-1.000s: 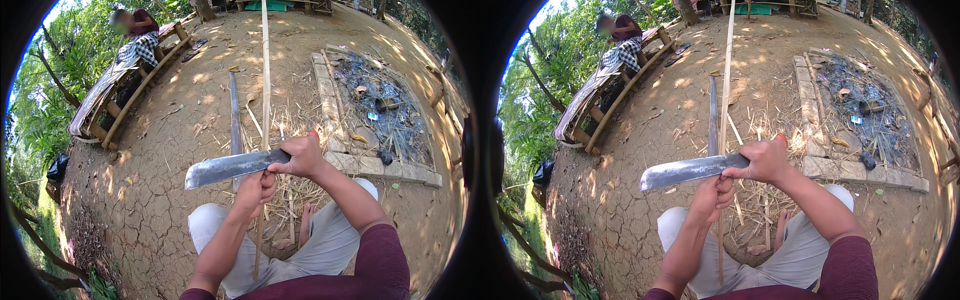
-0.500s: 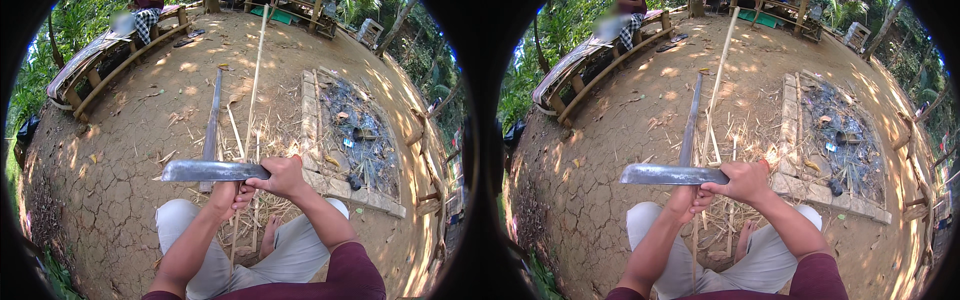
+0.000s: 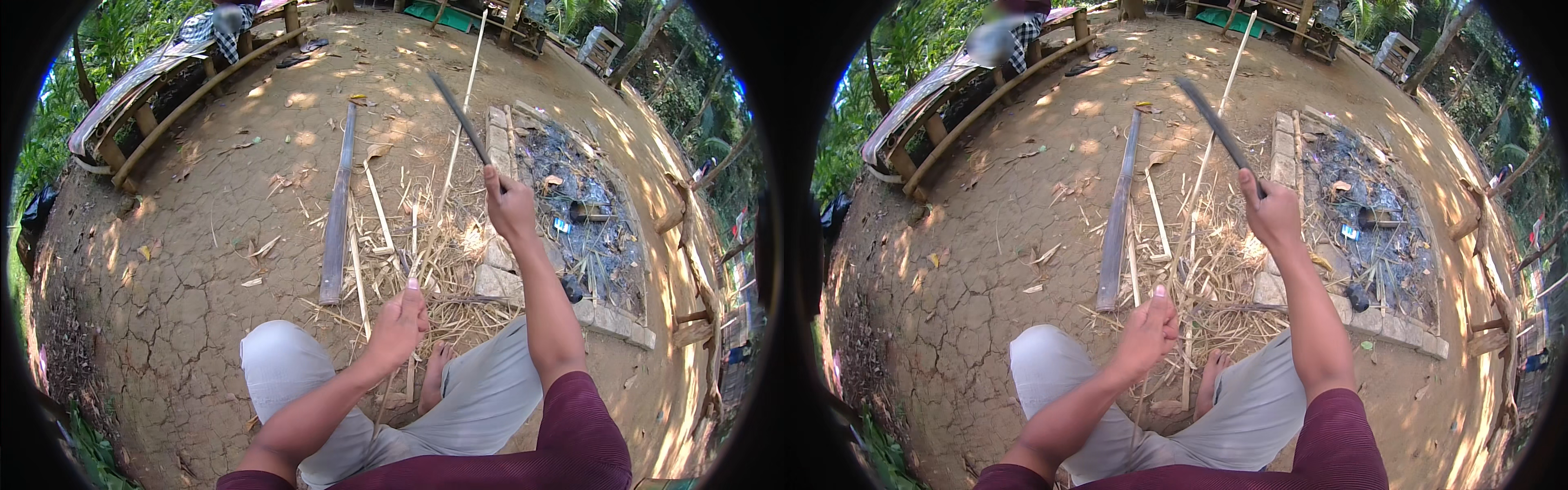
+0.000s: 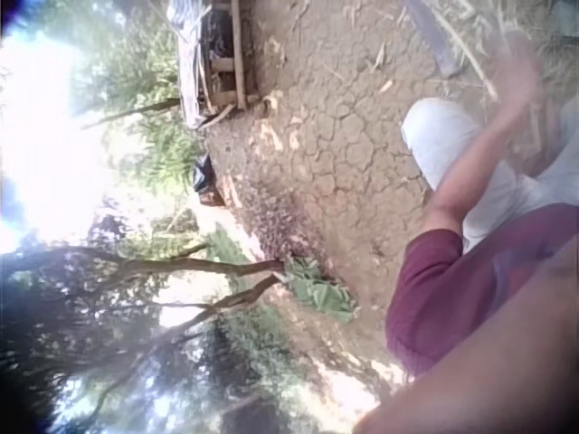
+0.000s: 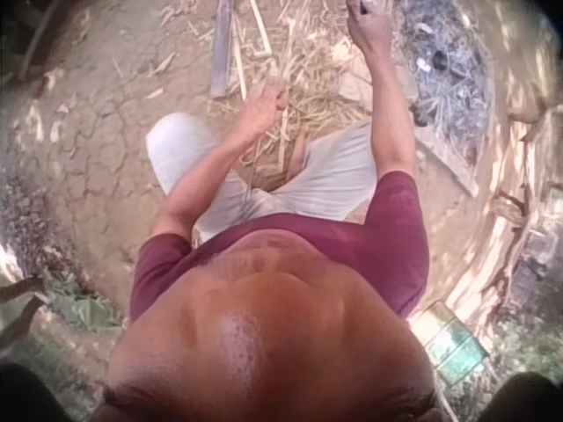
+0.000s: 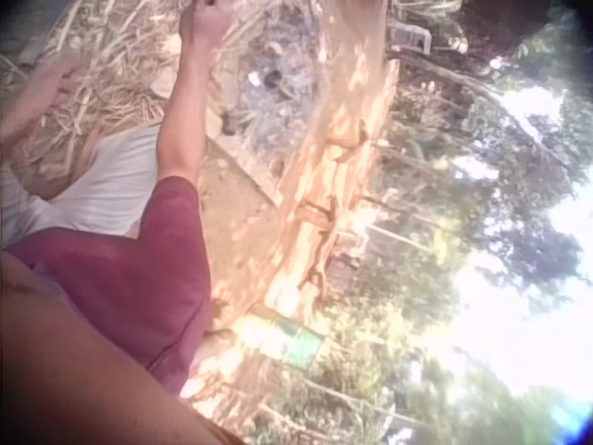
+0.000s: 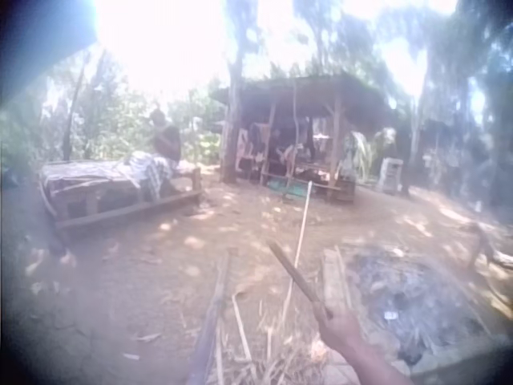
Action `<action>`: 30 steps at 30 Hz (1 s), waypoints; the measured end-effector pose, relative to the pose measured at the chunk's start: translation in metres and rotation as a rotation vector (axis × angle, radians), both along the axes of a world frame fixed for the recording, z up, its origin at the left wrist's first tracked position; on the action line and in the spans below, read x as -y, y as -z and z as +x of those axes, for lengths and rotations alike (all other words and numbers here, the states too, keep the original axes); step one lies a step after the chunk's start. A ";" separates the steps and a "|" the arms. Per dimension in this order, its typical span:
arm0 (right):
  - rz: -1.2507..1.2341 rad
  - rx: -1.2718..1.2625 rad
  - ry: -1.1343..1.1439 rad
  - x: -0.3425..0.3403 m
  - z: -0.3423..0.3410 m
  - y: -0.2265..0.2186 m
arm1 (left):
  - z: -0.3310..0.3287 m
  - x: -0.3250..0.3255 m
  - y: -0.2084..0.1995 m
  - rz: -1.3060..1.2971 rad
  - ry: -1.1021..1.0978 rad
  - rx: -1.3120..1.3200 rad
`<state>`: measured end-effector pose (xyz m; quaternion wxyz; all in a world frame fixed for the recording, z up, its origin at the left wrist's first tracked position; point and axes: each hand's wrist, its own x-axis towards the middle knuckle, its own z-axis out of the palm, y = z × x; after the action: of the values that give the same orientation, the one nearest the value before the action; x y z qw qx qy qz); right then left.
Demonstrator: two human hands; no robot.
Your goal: The person shaves a bamboo strip using a knife, removing thin layers along the length of the material.
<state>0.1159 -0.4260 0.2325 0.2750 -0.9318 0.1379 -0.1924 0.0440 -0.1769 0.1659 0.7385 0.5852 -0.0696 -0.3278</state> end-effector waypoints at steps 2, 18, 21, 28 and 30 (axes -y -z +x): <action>-0.061 -0.060 -0.132 -0.021 -0.014 0.010 | 0.018 -0.010 0.000 -0.070 0.014 -0.127; -0.251 -0.229 -0.326 -0.053 -0.010 0.029 | 0.020 -0.004 0.007 0.149 -0.093 -0.126; -0.353 -0.247 -0.428 -0.065 -0.017 0.009 | 0.022 -0.020 0.001 0.275 -0.189 0.168; 0.653 -0.052 -0.004 -0.012 0.023 0.019 | -0.043 -0.120 -0.046 0.675 -0.046 0.273; 1.260 -0.073 -0.046 -0.034 0.014 0.016 | -0.050 -0.143 -0.065 0.808 0.024 0.287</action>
<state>0.1294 -0.3923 0.2165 0.7702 -0.5996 0.2141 -0.0363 -0.0056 -0.0336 0.2305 0.4290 0.8662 -0.0445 -0.2522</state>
